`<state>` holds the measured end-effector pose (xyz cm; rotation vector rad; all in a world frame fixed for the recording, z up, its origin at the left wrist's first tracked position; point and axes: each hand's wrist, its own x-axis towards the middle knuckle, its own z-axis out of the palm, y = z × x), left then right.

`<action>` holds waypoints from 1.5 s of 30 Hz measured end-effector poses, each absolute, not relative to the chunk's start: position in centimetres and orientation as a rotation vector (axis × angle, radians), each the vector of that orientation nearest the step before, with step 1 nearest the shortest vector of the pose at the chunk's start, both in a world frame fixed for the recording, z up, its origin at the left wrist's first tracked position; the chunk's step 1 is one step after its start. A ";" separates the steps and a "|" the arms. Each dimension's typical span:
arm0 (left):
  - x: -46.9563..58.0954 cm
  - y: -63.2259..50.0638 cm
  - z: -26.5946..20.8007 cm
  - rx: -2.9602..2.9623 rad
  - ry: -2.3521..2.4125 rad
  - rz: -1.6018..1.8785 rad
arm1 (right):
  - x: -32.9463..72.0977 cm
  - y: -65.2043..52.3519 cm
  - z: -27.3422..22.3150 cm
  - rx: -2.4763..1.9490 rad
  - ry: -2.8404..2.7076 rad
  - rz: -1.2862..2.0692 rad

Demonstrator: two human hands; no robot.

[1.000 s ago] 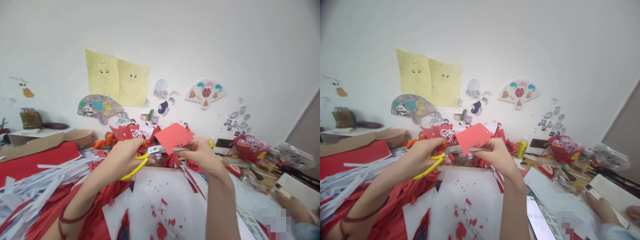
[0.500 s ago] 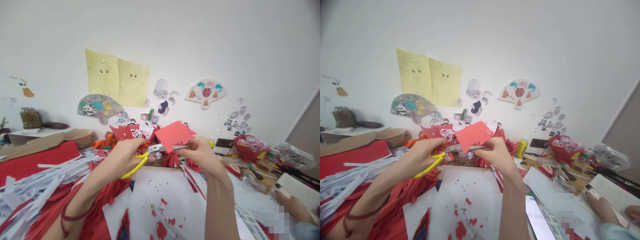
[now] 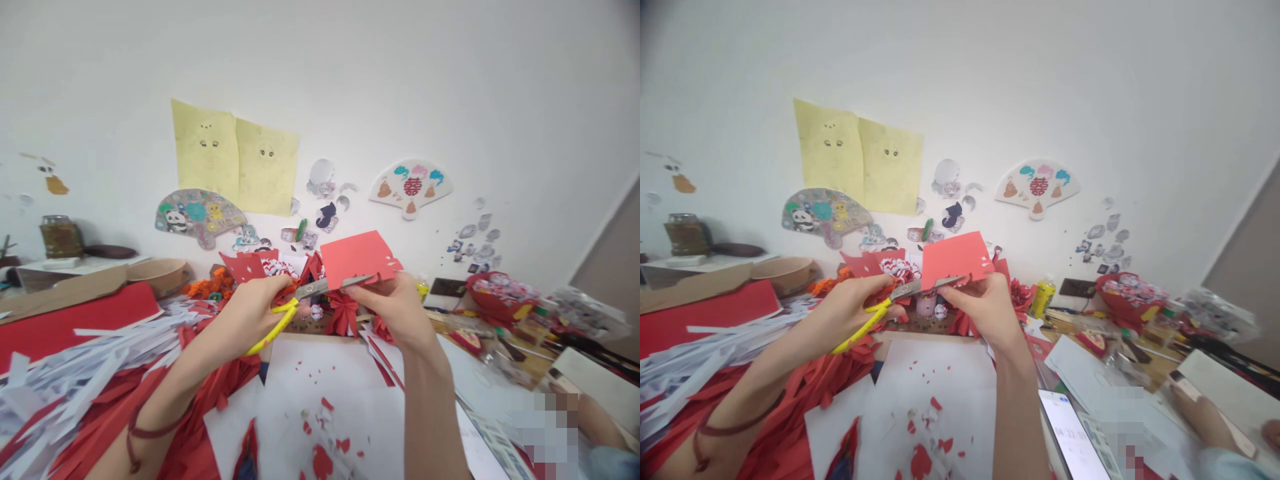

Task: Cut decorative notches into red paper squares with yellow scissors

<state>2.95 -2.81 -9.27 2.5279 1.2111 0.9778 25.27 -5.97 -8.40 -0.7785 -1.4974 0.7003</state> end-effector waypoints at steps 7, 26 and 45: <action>3.0 -2.3 -9.6 2.514 1.191 1.004 | 24.7 -5.5 -8.7 -0.740 -1.443 0.599; 2.9 -2.1 -9.5 2.537 1.296 1.056 | 25.1 -5.0 -8.9 -0.782 -1.400 0.584; 3.7 -1.7 -10.2 2.406 1.227 1.127 | 23.4 -3.8 -9.5 -0.686 -1.333 0.485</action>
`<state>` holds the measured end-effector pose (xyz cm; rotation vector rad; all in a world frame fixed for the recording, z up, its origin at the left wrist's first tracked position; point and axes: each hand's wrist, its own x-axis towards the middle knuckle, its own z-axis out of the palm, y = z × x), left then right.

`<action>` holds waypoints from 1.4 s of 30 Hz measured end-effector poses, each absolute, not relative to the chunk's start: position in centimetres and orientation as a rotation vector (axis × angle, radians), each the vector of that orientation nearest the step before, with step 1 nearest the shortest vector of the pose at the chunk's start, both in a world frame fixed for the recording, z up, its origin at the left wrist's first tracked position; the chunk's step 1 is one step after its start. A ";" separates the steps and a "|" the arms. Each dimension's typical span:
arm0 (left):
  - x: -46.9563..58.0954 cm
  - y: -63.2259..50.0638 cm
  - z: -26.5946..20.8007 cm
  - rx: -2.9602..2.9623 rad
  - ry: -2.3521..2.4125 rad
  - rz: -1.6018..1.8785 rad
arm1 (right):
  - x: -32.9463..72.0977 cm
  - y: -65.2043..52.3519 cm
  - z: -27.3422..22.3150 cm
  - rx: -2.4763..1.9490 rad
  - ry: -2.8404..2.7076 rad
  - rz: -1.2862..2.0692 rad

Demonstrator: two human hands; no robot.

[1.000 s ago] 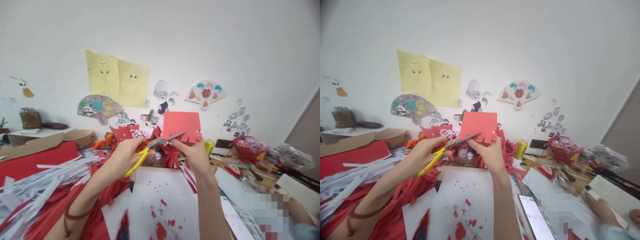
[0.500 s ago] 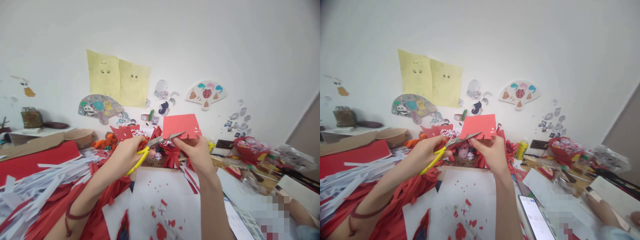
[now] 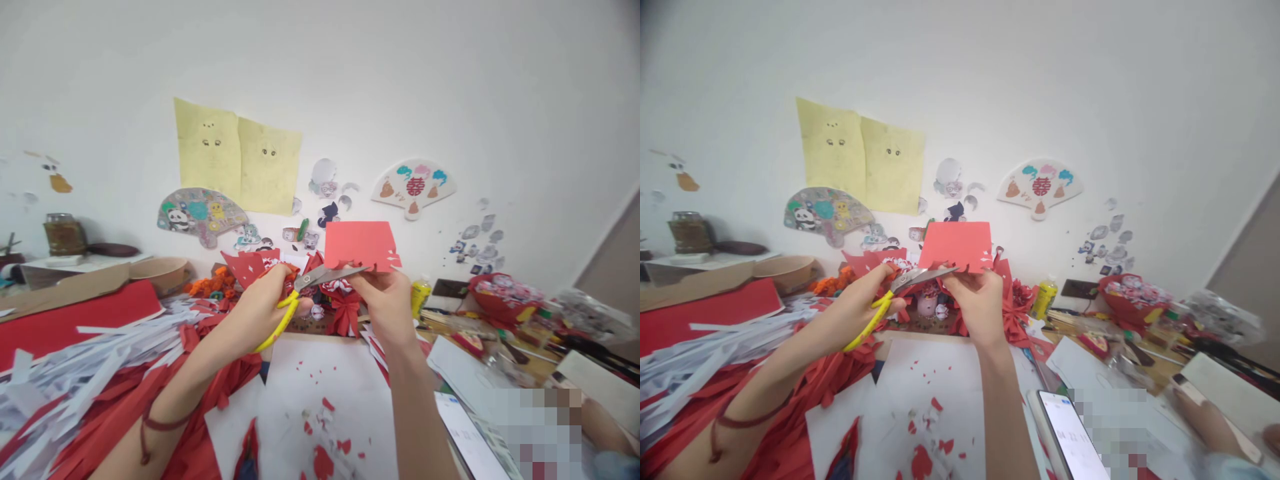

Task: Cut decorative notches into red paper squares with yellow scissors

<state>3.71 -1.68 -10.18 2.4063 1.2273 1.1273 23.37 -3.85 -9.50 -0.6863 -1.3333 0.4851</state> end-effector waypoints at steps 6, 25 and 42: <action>3.7 -2.1 -9.7 2.398 1.222 1.152 | 22.6 -4.1 -9.4 -0.665 -1.356 0.488; 3.7 -1.4 -10.6 2.353 1.158 1.138 | 22.6 -4.4 -9.2 -0.621 -1.353 0.459; 4.0 -1.9 -10.0 2.364 1.161 1.128 | 22.8 -3.8 -9.6 -0.565 -1.326 0.504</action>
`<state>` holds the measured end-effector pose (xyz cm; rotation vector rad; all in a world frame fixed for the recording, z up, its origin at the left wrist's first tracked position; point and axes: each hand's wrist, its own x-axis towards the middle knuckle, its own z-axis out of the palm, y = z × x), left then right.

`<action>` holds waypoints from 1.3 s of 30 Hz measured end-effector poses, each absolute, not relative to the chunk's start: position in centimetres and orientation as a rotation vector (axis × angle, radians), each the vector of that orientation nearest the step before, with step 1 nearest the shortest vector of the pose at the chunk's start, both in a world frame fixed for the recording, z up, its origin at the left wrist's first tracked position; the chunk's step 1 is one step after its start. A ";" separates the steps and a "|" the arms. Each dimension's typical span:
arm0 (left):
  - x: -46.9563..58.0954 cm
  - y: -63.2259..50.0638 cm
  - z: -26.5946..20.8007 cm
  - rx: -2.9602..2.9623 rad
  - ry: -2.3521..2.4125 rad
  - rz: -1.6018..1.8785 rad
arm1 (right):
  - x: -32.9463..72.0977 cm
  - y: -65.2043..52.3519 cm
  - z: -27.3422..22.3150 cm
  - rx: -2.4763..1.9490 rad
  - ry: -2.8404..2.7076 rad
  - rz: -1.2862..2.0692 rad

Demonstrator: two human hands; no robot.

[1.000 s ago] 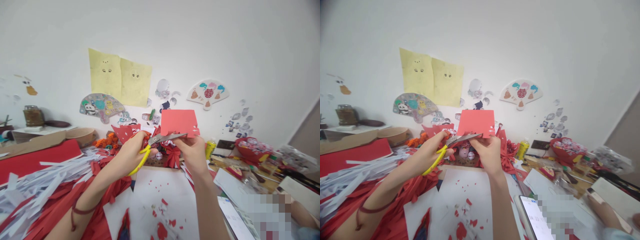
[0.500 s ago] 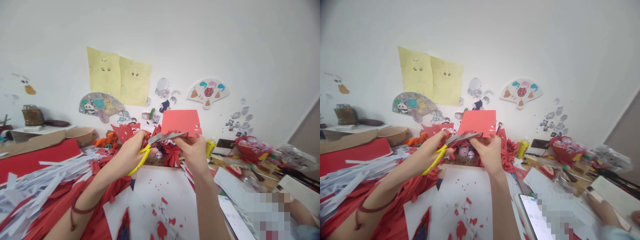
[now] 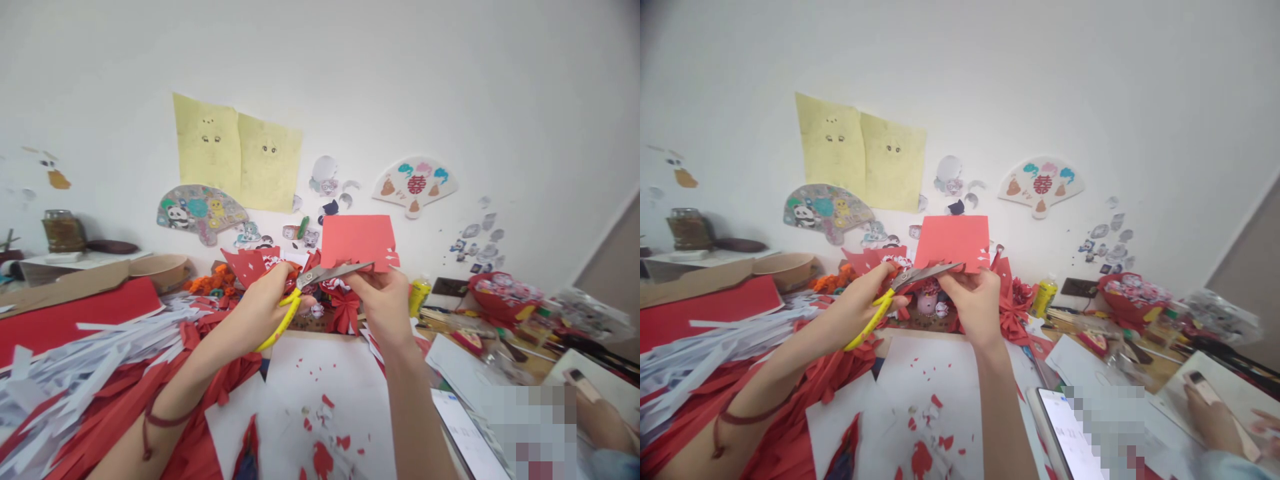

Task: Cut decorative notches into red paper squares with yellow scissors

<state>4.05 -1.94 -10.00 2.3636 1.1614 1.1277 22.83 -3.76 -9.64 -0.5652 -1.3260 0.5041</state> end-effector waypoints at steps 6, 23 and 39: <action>4.2 -1.9 -10.0 2.354 1.163 1.102 | 22.7 -3.6 -9.8 -0.546 -1.298 0.500; 4.2 -1.9 -10.0 2.368 1.236 1.043 | 22.1 -3.8 -9.6 -0.549 -1.286 0.461; 3.8 -1.9 -10.1 2.505 1.229 1.046 | 23.6 -4.3 -9.4 -0.625 -1.345 0.488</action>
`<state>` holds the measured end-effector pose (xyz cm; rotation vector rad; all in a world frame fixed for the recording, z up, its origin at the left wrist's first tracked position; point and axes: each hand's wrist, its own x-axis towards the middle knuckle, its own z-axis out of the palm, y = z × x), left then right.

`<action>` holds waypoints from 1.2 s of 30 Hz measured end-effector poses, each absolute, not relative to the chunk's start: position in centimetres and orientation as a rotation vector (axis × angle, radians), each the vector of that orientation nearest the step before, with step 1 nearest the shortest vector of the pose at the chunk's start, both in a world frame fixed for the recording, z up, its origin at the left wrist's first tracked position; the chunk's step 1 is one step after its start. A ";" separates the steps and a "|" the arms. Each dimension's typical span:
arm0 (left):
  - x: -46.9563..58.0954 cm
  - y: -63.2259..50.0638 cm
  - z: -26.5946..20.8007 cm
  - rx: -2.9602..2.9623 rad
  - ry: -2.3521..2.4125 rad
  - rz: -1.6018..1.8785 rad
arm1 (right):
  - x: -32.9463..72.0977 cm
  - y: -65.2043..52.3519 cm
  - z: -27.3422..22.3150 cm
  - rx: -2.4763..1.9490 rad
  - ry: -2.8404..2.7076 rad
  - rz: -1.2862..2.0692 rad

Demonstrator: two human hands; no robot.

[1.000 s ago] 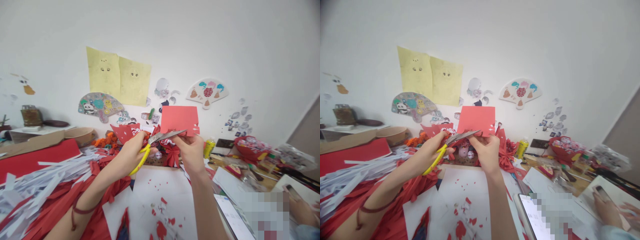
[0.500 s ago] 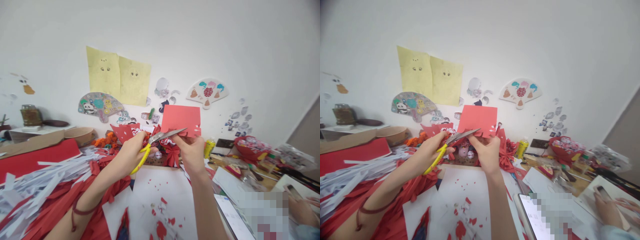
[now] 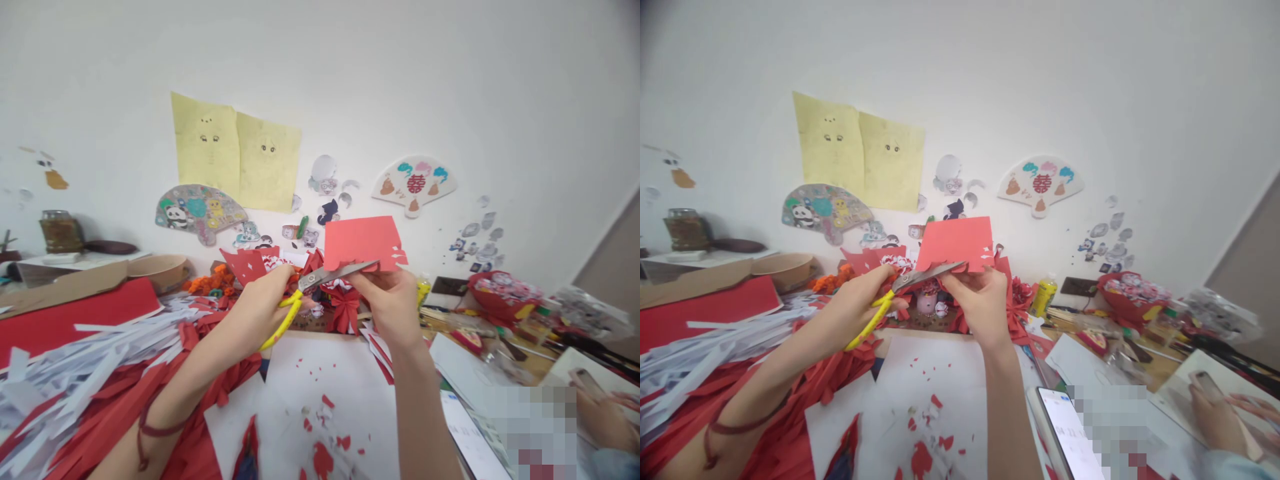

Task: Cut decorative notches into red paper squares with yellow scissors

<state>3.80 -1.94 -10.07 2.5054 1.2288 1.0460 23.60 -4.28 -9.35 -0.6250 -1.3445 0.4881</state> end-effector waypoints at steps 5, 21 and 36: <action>3.7 -2.2 -9.9 2.520 1.200 1.032 | 24.1 -4.8 -8.9 -0.633 -1.397 0.486; 3.5 -2.7 -10.0 2.603 1.170 0.901 | 25.7 -5.8 -8.7 -0.779 -1.439 0.513; 3.5 -2.9 -9.9 2.585 1.136 0.929 | 25.8 -5.2 -9.0 -0.746 -1.405 0.577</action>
